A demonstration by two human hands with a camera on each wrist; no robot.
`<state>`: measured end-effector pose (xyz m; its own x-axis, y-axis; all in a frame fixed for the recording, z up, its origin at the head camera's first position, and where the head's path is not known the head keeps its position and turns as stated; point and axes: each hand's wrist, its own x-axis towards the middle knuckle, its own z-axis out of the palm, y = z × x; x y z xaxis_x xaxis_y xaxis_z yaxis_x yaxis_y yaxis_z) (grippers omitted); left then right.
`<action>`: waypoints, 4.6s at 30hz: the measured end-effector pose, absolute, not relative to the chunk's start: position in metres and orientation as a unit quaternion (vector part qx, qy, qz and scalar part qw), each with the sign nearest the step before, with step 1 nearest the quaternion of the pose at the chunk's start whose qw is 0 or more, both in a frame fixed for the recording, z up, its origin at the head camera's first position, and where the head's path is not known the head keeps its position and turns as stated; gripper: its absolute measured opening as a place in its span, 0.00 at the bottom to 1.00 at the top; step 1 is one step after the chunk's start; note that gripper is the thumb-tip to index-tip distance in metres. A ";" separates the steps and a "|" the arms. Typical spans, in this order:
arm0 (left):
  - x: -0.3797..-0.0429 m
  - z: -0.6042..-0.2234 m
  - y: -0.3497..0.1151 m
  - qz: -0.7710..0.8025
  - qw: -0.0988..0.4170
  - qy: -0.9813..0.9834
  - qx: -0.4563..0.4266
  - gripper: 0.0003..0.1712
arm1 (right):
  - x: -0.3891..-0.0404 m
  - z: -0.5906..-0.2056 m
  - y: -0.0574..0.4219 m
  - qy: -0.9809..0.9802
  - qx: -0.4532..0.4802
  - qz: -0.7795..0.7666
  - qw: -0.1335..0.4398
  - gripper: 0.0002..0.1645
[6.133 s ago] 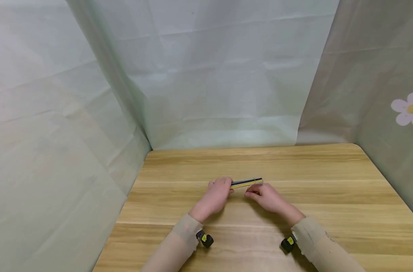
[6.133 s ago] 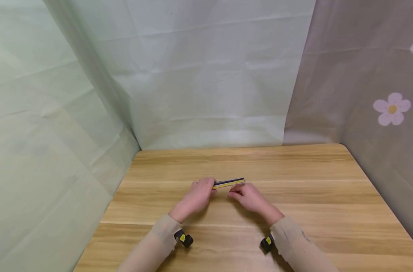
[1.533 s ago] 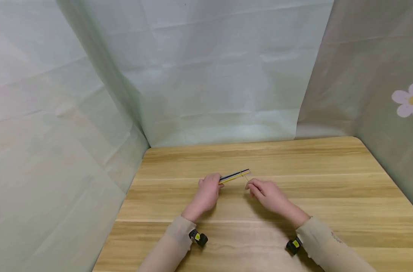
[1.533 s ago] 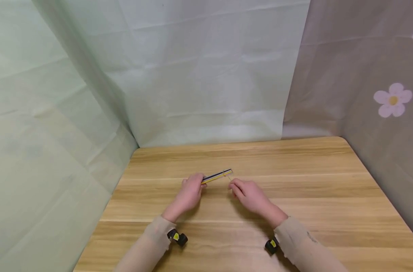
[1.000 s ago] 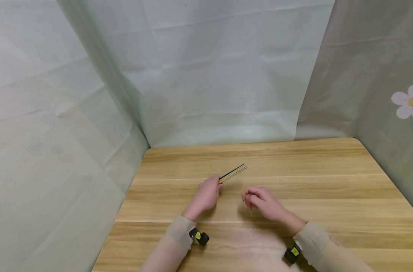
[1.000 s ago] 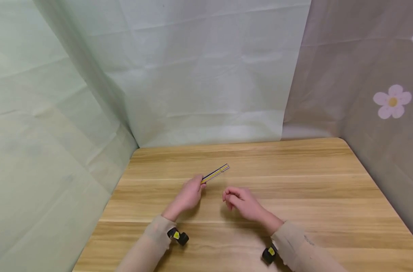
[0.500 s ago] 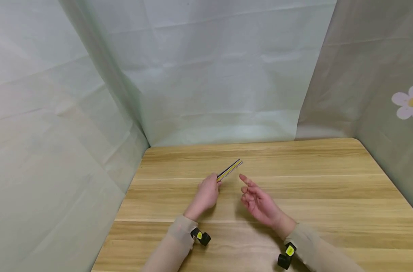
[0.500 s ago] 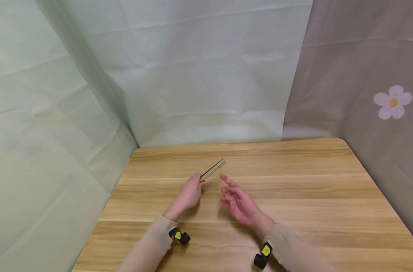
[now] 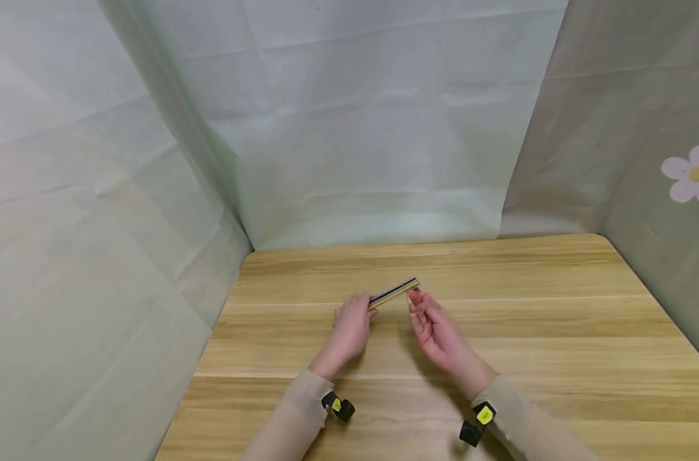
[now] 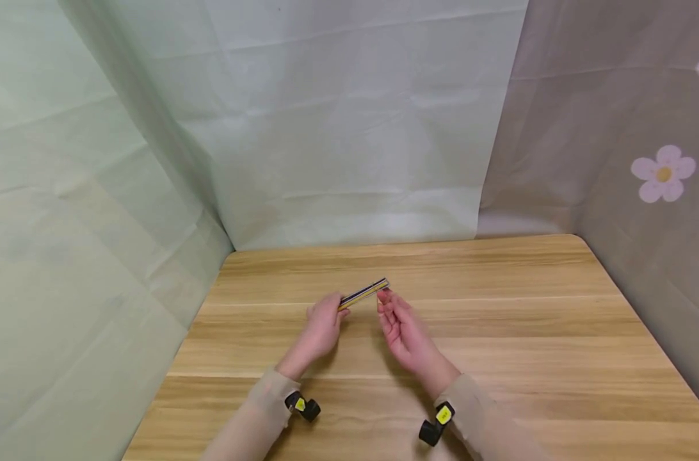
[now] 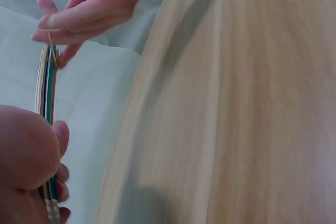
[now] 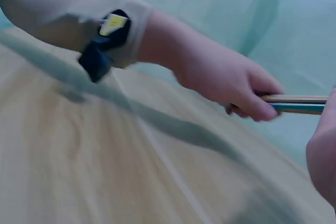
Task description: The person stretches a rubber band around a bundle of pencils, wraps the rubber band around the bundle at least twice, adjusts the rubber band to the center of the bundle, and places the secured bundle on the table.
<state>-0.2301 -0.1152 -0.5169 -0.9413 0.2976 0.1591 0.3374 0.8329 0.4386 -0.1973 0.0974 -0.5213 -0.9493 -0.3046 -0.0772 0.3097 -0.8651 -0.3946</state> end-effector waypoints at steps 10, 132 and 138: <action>-0.231 -0.507 -0.120 -0.143 0.117 -0.949 -0.256 0.06 | -0.206 -0.516 0.126 0.419 0.033 -0.893 0.159 0.20; -0.225 -0.524 -0.103 0.018 0.113 -0.935 -0.336 0.10 | -0.210 -0.522 0.184 0.932 -0.292 -0.181 -0.113 0.18; -0.224 -0.524 -0.104 0.019 0.114 -0.934 -0.339 0.10 | -0.210 -0.524 0.183 0.932 -0.297 -0.180 -0.110 0.19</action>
<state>-0.2240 -0.1035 -0.5243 -0.7448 0.6367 0.1997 0.6280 0.7700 -0.1128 -0.2096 0.1833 -0.5238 -0.8000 -0.5130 0.3111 -0.5919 0.7596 -0.2695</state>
